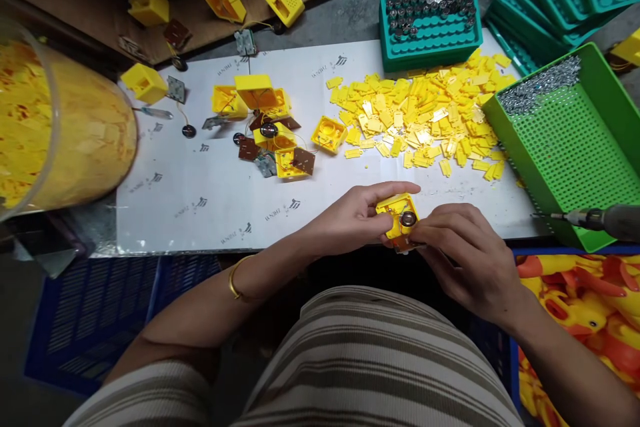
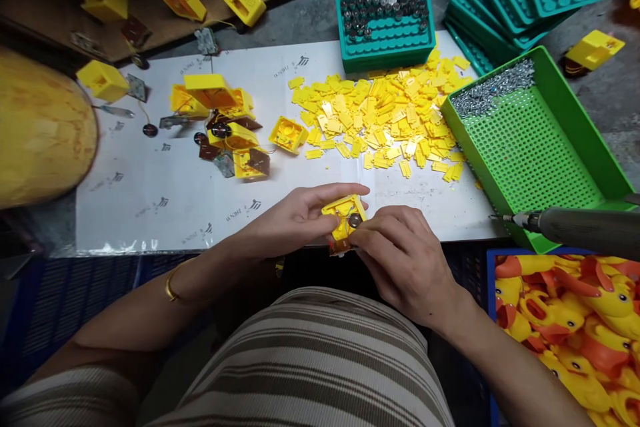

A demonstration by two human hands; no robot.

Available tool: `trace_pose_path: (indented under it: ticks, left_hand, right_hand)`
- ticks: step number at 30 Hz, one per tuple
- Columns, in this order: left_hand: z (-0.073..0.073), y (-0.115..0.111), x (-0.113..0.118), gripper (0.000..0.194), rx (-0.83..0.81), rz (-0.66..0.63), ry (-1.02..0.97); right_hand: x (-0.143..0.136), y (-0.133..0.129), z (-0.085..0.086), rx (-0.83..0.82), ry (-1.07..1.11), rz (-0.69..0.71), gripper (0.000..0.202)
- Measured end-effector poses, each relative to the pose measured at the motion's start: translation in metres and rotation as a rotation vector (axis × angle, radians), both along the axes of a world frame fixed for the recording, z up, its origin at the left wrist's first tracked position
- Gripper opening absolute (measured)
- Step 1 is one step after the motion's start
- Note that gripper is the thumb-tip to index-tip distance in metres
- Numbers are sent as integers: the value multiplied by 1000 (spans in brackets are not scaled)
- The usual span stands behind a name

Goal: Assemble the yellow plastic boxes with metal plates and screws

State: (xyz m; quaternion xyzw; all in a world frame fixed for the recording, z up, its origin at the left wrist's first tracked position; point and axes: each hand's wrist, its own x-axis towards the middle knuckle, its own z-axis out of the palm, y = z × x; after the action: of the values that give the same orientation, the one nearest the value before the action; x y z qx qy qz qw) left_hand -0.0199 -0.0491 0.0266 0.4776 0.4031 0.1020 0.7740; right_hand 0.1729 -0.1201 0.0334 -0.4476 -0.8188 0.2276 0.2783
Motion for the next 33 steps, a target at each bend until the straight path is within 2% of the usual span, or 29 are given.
trace_pose_path:
  ticks: [7,16,25,33]
  left_hand:
    - [5,0,3,47,-133,35,17]
    - [2,-2,-3,51,-28,-37,-4]
    - [3,-7,-8,53,-1,0,-63]
    - [7,-8,-4,50,-74,51,-33]
  right_hand:
    - [1,1,3,35,-47,57,21]
    - [1,1,8,44,-33,80,21]
    - [1,0,9,-2,-6,81,23]
    - [1,-1,8,-47,33,80,31]
